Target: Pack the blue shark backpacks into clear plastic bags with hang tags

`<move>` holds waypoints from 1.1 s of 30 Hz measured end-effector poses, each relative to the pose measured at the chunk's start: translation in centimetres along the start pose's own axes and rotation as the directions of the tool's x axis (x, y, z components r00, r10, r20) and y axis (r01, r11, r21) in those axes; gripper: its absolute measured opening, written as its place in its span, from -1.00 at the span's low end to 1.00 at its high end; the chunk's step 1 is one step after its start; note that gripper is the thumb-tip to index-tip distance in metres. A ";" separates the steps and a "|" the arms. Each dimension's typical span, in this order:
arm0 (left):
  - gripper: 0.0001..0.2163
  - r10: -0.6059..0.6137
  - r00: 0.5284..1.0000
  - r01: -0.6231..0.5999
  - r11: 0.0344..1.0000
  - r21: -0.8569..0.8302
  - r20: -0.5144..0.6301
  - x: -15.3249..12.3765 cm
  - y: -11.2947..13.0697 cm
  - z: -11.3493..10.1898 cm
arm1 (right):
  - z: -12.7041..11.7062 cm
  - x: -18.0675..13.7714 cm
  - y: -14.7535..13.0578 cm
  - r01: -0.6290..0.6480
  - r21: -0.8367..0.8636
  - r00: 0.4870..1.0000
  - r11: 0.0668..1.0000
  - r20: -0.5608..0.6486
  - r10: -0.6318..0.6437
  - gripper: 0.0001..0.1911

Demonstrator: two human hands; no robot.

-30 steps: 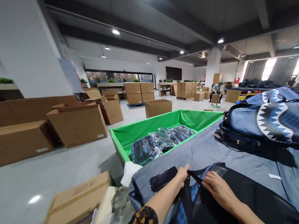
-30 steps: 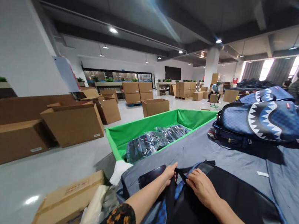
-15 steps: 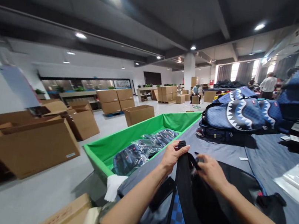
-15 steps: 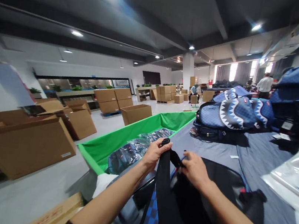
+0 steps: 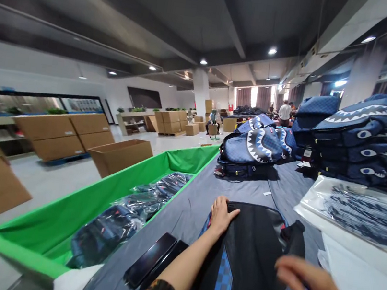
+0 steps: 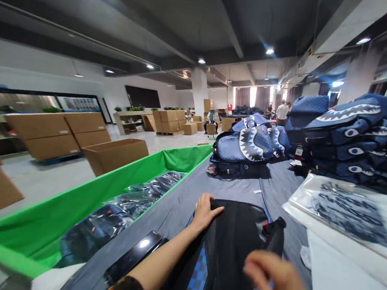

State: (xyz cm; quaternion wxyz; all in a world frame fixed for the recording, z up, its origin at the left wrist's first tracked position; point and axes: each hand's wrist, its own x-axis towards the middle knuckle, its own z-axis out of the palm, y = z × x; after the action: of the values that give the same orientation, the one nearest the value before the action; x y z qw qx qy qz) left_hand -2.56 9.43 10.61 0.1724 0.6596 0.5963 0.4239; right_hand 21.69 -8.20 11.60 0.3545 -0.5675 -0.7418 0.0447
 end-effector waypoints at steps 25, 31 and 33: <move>-0.83 0.554 0.678 -0.419 0.831 -0.367 0.482 -4.7 7.9 7.2 | -6.6 5.2 -3.4 -0.016 0.026 0.945 1.000 -0.326 0.023 -0.50; -0.66 0.832 0.458 -0.621 0.552 -0.557 0.314 -3.7 13.4 3.5 | -9.6 5.6 -3.6 -0.042 0.027 0.974 0.999 -0.220 0.047 -0.33; -0.78 0.829 0.374 -0.672 0.551 -0.495 0.416 -2.4 14.0 3.2 | -10.3 5.9 -3.6 -0.067 0.067 0.978 0.995 -0.195 0.079 -0.32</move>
State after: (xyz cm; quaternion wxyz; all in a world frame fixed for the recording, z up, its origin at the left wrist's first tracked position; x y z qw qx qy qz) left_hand 8.99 4.86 18.14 0.2196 0.9290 0.0796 0.2871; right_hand 24.14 -7.74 23.80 0.4414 -0.5850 -0.6799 0.0236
